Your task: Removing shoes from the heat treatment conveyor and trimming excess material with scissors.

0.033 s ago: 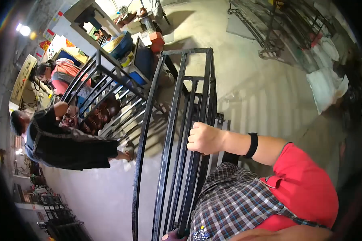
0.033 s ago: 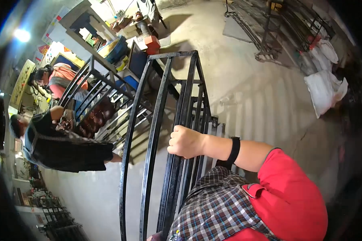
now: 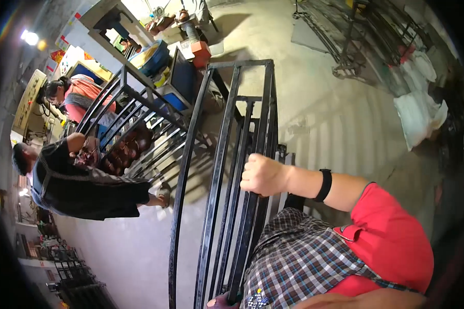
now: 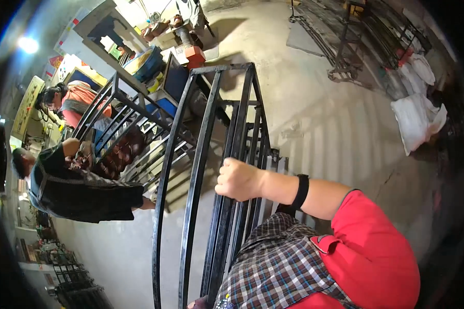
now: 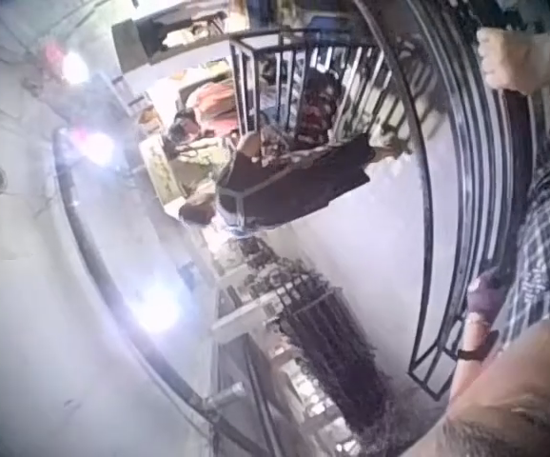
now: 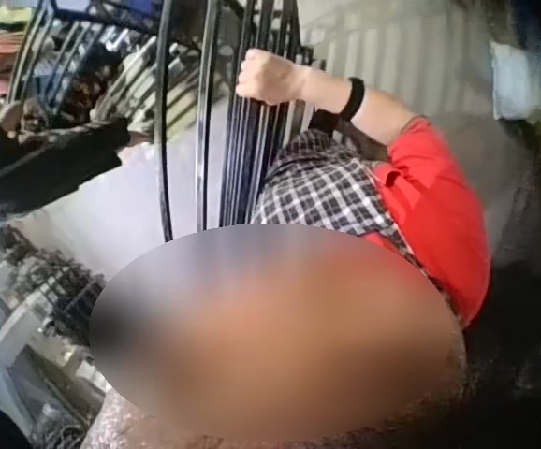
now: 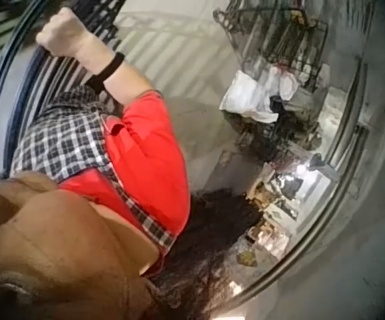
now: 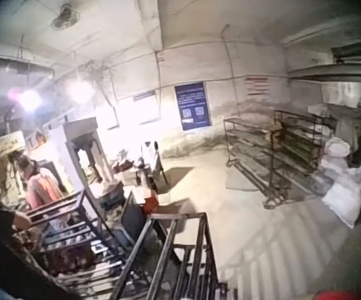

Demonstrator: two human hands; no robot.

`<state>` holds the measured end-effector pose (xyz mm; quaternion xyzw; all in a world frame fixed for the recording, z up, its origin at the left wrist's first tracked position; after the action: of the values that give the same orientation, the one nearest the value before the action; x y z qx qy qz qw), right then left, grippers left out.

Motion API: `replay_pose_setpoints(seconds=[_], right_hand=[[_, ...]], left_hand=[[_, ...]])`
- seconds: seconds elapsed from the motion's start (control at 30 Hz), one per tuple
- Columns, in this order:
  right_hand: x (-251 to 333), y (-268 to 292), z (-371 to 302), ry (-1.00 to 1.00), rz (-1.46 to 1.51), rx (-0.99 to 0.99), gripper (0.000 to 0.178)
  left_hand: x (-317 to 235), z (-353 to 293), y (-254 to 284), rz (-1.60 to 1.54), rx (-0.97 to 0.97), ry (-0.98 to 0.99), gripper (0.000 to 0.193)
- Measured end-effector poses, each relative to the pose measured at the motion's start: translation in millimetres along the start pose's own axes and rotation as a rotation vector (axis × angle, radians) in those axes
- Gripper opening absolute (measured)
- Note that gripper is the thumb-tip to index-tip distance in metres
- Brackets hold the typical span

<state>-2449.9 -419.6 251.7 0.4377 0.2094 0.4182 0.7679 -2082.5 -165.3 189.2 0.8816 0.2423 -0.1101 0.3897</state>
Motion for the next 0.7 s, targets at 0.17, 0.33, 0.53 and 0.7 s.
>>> replay_pose_setpoints(seconds=[0.17,0.33,0.53,0.7], right_hand=[[-254,85,-38,-0.022,-0.046,0.045,0.014],[-507,190,-80,-0.066,-0.071,0.029,0.015],[-812,285,-135,-0.064,-0.085,-0.021,0.013],[-1078,383,-182,-0.040,-0.149,0.057,0.004]], left_hand=[[-314,74,39,0.117,0.037,-0.086,0.033],[-554,175,44,0.099,-0.137,-0.341,0.049],[-841,271,45,0.031,-0.339,-0.224,0.046],[-1042,324,34,-0.033,-0.615,-0.075,0.043]])
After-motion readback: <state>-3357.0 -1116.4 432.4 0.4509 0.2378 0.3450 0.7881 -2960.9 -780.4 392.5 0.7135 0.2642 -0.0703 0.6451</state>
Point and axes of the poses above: each hand's wrist, its own z-axis towards the middle knuckle, its own y-axis out of the back of the hand, x = y × z, the point moved 4 cm from there along z, towards the middle knuckle, and after that the axes turned 3 degrees about z, right-handed, at the moved point
